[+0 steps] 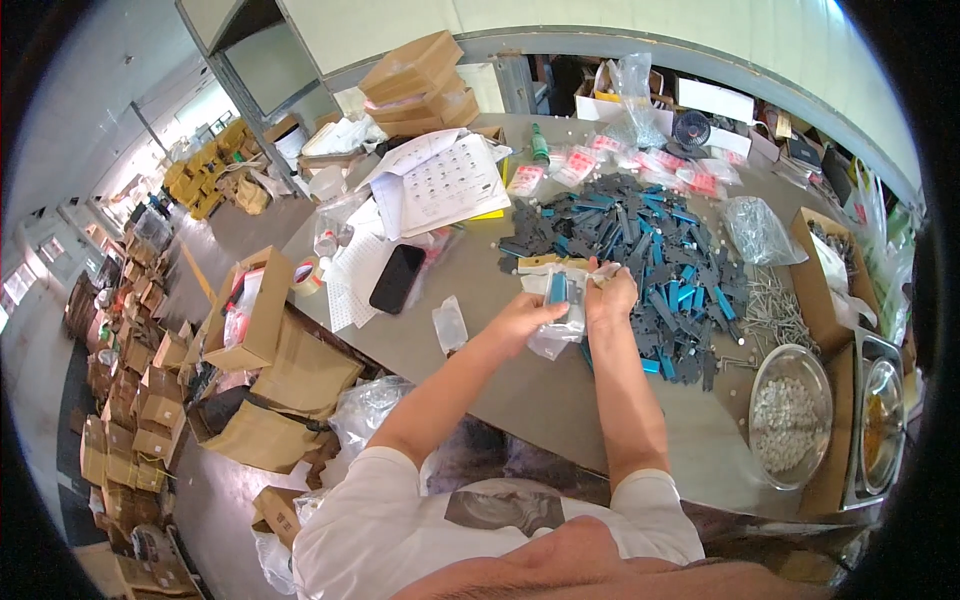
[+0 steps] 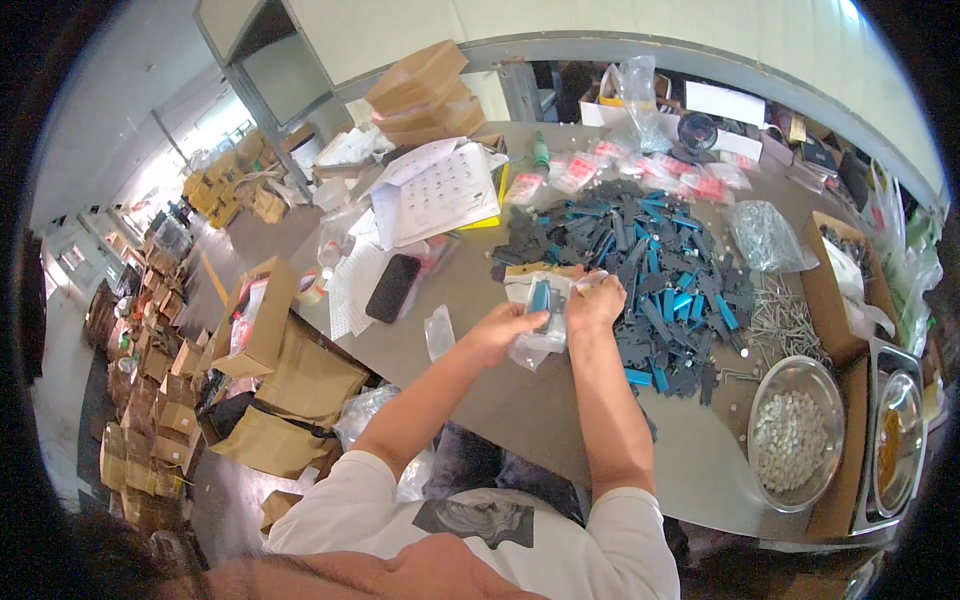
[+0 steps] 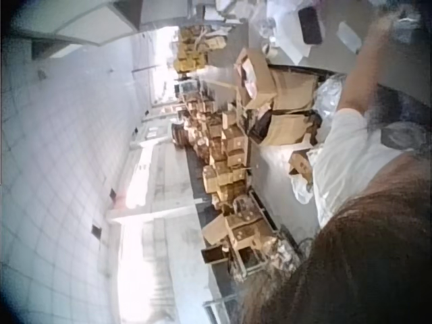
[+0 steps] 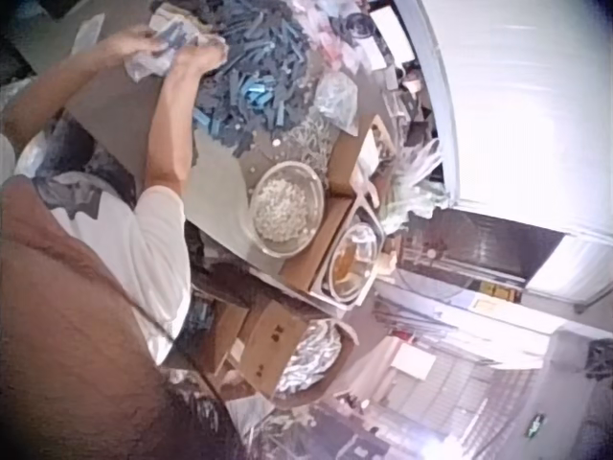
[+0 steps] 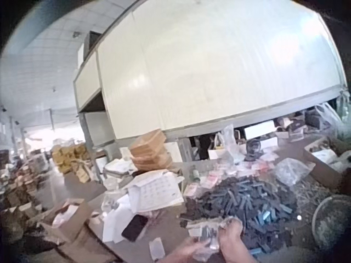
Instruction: The person sits on the floor at a table and assembles small blue and grey plastic components by hand. They pick parts from a large pile, snap them together, and place the finished units on the table.
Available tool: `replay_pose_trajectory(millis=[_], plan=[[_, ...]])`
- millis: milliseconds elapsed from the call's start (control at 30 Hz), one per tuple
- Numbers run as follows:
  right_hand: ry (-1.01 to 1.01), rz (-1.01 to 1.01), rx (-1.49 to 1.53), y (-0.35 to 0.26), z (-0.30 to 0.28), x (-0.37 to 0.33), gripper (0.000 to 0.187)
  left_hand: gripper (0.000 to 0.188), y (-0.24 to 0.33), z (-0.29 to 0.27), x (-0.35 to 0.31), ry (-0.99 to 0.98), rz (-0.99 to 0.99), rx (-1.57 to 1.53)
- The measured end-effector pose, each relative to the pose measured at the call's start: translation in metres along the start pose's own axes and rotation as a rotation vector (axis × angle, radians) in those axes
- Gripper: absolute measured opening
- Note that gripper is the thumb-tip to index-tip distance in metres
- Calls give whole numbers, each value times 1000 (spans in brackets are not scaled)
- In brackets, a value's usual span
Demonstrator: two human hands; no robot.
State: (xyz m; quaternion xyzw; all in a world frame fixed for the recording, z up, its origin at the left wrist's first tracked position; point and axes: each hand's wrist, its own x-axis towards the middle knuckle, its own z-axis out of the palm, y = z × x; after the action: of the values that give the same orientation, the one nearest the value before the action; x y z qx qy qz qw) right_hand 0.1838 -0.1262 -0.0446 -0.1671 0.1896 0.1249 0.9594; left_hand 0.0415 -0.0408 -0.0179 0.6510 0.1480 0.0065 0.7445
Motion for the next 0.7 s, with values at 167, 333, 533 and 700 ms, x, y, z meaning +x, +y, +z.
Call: replay_pose_trajectory(millis=[167, 333, 533, 700], plan=[[-47, -171, -186, 0, -9, 14, 13, 41, 28, -14, -10, -110, -109, -128], [-43, -382, -404, -8, 5, -7, 17, 29, 39, -13, -5, 67, -6, -229], [-159, -568, -332, -32, 16, -16, 17, 8, 36, -22, -1, 94, 75, -342], [-384, -441, -419, -11, 11, -28, 14, 10, 26, -77, -36, 152, 382, -204]])
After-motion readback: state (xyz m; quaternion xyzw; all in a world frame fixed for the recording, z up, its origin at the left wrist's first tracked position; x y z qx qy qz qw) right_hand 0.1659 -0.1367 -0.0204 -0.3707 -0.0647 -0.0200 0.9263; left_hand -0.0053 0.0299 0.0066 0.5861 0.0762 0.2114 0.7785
